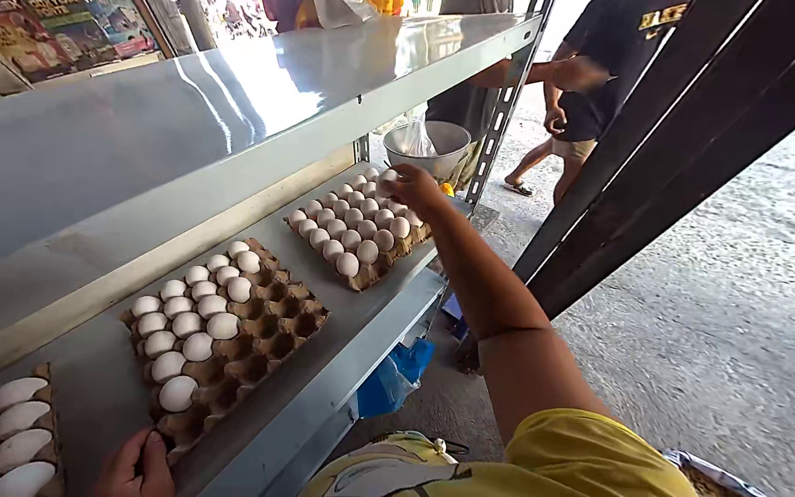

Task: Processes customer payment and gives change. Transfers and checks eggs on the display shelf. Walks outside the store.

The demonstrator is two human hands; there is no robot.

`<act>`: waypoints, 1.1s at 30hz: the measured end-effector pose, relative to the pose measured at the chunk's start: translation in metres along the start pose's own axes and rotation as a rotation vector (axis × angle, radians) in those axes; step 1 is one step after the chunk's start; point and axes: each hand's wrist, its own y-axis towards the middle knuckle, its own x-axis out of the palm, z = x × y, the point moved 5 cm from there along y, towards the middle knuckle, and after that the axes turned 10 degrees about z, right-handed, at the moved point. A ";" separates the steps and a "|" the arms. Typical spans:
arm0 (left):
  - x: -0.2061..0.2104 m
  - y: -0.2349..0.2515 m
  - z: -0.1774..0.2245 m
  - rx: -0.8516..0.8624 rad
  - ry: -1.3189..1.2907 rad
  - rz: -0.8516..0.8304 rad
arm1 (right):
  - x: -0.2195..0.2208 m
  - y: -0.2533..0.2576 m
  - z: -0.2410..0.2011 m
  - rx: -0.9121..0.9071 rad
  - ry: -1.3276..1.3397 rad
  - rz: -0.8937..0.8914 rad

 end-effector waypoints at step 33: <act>-0.005 -0.007 -0.011 -0.108 0.056 0.081 | 0.167 -0.231 -0.038 -0.986 -0.279 -0.073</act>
